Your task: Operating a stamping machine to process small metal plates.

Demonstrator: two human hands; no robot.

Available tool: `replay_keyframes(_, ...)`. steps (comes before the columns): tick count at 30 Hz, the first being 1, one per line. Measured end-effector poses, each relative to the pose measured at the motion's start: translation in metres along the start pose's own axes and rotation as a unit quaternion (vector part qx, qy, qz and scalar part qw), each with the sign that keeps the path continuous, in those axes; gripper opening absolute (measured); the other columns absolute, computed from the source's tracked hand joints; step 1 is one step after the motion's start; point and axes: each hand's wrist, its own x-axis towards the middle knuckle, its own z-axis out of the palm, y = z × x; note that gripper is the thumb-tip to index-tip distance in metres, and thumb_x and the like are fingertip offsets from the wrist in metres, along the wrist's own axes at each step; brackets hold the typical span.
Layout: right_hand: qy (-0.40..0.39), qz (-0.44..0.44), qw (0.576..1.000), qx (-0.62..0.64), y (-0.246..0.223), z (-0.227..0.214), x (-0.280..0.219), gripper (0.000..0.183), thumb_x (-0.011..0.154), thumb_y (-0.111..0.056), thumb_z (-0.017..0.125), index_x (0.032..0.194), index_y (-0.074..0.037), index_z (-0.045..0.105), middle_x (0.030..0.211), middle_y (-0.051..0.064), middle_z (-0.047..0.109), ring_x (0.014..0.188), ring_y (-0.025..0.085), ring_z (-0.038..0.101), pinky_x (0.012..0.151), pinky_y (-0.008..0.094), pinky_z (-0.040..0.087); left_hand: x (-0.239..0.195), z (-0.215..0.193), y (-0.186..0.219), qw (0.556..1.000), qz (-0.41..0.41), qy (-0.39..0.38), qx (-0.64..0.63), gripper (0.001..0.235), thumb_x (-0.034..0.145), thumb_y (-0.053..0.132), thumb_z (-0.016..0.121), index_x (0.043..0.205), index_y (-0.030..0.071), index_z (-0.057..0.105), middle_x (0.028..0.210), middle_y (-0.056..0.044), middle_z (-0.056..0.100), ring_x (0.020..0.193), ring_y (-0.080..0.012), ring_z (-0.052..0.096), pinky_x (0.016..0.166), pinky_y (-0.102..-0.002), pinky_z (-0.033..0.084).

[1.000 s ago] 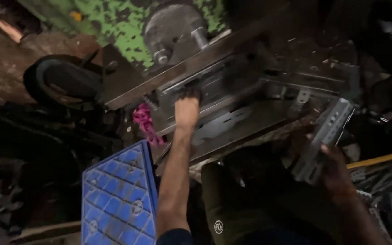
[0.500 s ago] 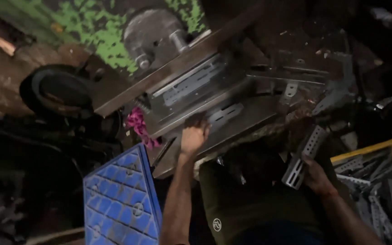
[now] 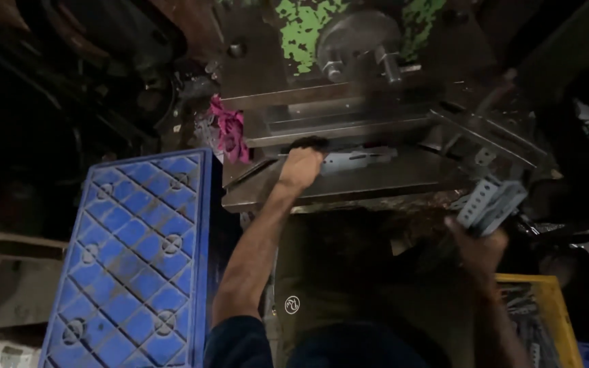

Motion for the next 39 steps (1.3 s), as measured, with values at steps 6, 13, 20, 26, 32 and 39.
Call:
replay_keyframes(6, 0.002, -0.281, 0.939, -0.2, -0.107, 0.016, 0.057, 0.04, 0.091, -0.03, 0.091, 0.105, 0.002, 0.074, 0.101, 0.016, 0.076, 0.086, 0.024, 0.073, 0.082, 0.039, 0.059, -0.014, -0.004, 0.019, 0.996, 0.058, 0.068, -0.022, 0.02, 0.089, 0.013, 0.057, 0.094, 0.013, 0.077, 0.072, -0.012, 0.069, 0.066, -0.0304, 0.066, 0.061, -0.048, 0.049)
replay_keyframes(13, -0.177, -0.435, 0.835, -0.286, -0.188, 0.117, 0.119, 0.041, 0.079, -0.025, 0.081, 0.114, -0.004, 0.075, 0.135, 0.012, 0.066, 0.121, 0.034, 0.062, 0.099, 0.045, 0.052, -0.024, 0.026, 0.017, 0.962, 0.169, 0.215, -0.021, 0.016, 0.086, 0.01, 0.063, 0.071, 0.012, 0.057, 0.065, -0.01, 0.055, 0.063, -0.0302, 0.057, 0.057, -0.048, 0.044)
replay_keyframes(20, -0.282, -0.491, 0.73, -0.383, -0.254, 0.196, 0.161, 0.039, 0.062, -0.032, 0.086, 0.095, -0.012, 0.078, 0.142, 0.022, 0.054, 0.133, 0.039, 0.049, 0.112, 0.047, 0.041, -0.038, 0.013, 0.02, 0.945, 0.182, 0.269, 0.036, 0.019, 0.093, 0.003, 0.063, 0.076, 0.009, 0.058, 0.068, -0.011, 0.056, 0.065, -0.0305, 0.058, 0.059, -0.048, 0.046)
replay_keyframes(26, -0.275, -0.43, 0.801, -0.314, -0.191, 0.146, 0.125, 0.042, 0.071, -0.025, 0.082, 0.105, -0.001, 0.076, 0.109, 0.017, 0.065, 0.099, 0.034, 0.064, 0.081, 0.047, 0.055, -0.05, -0.02, 0.017, 0.993, 0.071, 0.089, -0.024, 0.02, 0.083, 0.008, 0.061, 0.1, 0.007, 0.072, 0.094, -0.017, 0.07, 0.084, -0.035, 0.069, 0.07, -0.049, 0.055)
replay_keyframes(32, -0.086, -0.317, 0.935, -0.133, -0.084, 0.015, 0.042, 0.041, 0.074, -0.03, 0.086, 0.104, -0.005, 0.073, 0.115, 0.01, 0.071, 0.098, 0.025, 0.072, 0.082, 0.037, 0.059, 0.017, -0.135, 0.039, 0.954, 0.074, 0.258, 0.136, 0.044, 0.081, 0.012, 0.062, 0.124, 0.003, 0.067, 0.119, -0.019, 0.07, 0.101, -0.0378, 0.07, 0.085, -0.047, 0.059)
replay_keyframes(39, -0.009, -0.188, 0.963, -0.194, -0.027, -0.059, -0.027, 0.045, 0.074, -0.024, 0.086, 0.111, -0.003, 0.073, 0.119, 0.013, 0.07, 0.106, 0.028, 0.07, 0.088, 0.039, 0.058, 0.106, -0.092, 0.001, 0.985, -0.038, -0.115, 0.127, 0.027, 0.105, 0.01, 0.052, 0.125, 0.008, 0.071, 0.123, -0.017, 0.072, 0.113, -0.0346, 0.072, 0.098, -0.046, 0.058)
